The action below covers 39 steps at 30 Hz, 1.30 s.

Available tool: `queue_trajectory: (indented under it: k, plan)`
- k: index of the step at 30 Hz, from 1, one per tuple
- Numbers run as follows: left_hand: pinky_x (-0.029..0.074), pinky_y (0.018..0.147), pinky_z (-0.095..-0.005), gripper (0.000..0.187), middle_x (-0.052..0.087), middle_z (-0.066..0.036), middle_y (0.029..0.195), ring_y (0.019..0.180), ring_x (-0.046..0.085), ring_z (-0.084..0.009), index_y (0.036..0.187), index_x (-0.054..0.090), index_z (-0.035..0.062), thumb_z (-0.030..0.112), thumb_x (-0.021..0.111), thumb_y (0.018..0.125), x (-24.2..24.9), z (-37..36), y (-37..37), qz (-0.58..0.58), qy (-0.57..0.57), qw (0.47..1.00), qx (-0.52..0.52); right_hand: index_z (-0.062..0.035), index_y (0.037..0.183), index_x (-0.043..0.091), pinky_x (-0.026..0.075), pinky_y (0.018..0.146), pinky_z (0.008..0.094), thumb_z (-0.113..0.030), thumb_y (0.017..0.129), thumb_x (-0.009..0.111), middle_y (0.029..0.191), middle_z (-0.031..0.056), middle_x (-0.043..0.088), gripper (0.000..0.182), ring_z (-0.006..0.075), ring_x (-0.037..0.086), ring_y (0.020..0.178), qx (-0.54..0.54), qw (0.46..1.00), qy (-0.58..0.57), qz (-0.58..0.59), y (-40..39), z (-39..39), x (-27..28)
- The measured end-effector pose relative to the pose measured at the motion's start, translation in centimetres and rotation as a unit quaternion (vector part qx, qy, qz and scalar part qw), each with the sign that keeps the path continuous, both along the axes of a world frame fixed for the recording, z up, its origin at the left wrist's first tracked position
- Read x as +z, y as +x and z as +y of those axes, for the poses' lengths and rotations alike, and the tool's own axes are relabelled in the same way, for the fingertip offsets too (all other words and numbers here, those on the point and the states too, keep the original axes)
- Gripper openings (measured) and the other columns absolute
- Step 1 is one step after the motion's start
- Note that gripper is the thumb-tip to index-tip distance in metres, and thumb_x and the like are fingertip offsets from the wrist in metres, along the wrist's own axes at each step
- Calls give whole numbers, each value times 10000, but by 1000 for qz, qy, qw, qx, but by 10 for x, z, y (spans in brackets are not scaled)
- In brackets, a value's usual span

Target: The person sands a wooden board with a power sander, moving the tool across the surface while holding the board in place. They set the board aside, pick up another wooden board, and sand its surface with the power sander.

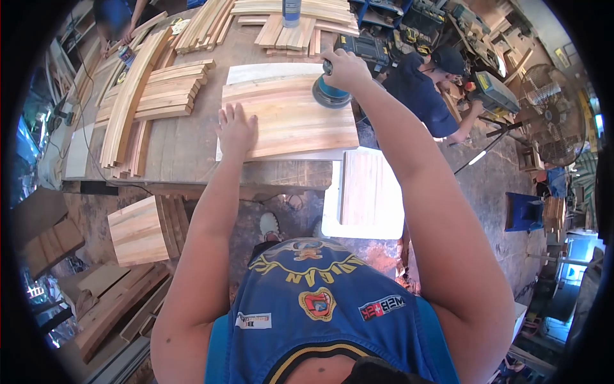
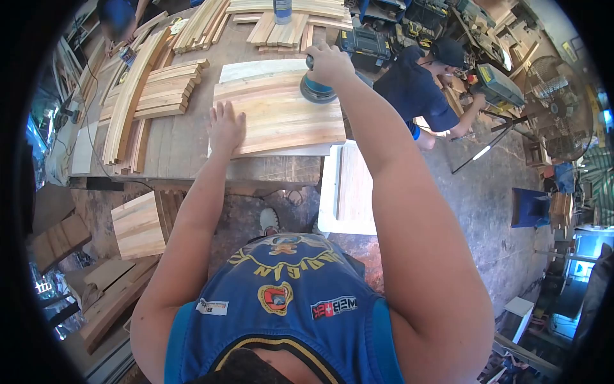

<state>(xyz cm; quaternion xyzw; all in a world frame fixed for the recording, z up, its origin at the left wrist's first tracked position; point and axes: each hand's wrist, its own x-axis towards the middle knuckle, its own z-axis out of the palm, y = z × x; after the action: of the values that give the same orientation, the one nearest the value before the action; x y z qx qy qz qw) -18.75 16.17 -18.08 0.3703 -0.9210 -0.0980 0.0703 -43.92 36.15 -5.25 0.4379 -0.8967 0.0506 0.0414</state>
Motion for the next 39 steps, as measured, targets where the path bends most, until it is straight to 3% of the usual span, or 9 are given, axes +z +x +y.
queue_trajectory:
  k: [10, 25, 28, 30, 31, 33, 34, 36, 39]
  plan:
    - [275, 1217, -595, 703, 283, -163, 1698, 1575, 226, -397, 1595, 373, 111, 493, 520, 1023, 6, 2, 0, 13, 22, 1000, 1, -261, 1339, 626, 517, 1021, 485, -336, 824, 748, 1281, 87, 642, 535, 321, 609, 1232, 10, 1000, -10, -6, 13, 34, -1]
    - [305, 1208, -575, 669, 329, -132, 1672, 1563, 249, -375, 1550, 441, 115, 491, 552, 1008, -10, -6, 0, 51, 7, 999, -9, -257, 1365, 598, 508, 1025, 472, -367, 839, 762, 1298, 95, 631, 563, 315, 604, 1237, 14, 1000, 3, 1, 17, 33, -2]
    - [337, 1196, -539, 605, 381, -165, 1632, 1533, 310, -372, 1497, 503, 101, 437, 586, 1000, -23, -13, 4, 71, -5, 997, -1, -256, 1365, 601, 506, 1028, 467, -365, 841, 759, 1303, 91, 628, 557, 314, 602, 1241, -16, 1000, 2, 17, 10, 29, -2]
    - [396, 1159, -506, 537, 460, -208, 1559, 1449, 433, -386, 1445, 553, 91, 360, 628, 986, -36, -22, 7, 191, -30, 981, -11, -256, 1366, 603, 505, 1029, 468, -362, 842, 758, 1304, 90, 628, 557, 313, 602, 1240, -9, 1000, 1, 11, 11, 29, -2]
    - [396, 1159, -506, 537, 460, -208, 1559, 1449, 433, -386, 1445, 553, 91, 360, 628, 986, -34, -26, 10, 189, -30, 981, -5, -256, 1367, 605, 504, 1030, 470, -360, 842, 758, 1304, 88, 628, 557, 313, 603, 1240, -4, 1000, 0, 8, 13, 28, -1]
    - [441, 1125, -468, 492, 555, -236, 1449, 1352, 540, -385, 1413, 569, 63, 262, 644, 970, -27, -36, 11, 271, 125, 952, 69, -257, 1366, 609, 503, 1036, 470, -360, 845, 753, 1313, 87, 629, 550, 308, 600, 1250, 16, 1000, 2, 12, 19, 27, -2]
    - [441, 1125, -468, 492, 555, -236, 1449, 1352, 540, -385, 1413, 569, 63, 262, 644, 970, -41, -50, 8, 271, 123, 952, 75, -257, 1364, 610, 503, 1039, 472, -357, 846, 751, 1316, 90, 629, 546, 309, 600, 1251, 17, 1000, 5, 4, 28, 25, 2]
    - [427, 1132, -392, 523, 578, -203, 1455, 1356, 554, -302, 1445, 538, 9, 190, 644, 965, -68, -76, 6, 355, 319, 876, 71, -256, 1362, 612, 502, 1042, 475, -353, 847, 749, 1318, 92, 629, 542, 311, 601, 1252, 24, 1000, 8, -6, 40, 17, 3]
    - [426, 1126, -364, 545, 578, -183, 1456, 1365, 543, -255, 1476, 506, -8, 145, 634, 968, -31, -59, 20, 387, 387, 832, 94, -252, 1351, 614, 504, 1045, 478, -339, 846, 747, 1323, 95, 629, 530, 318, 604, 1250, 41, 999, 10, -5, 53, 0, 2]
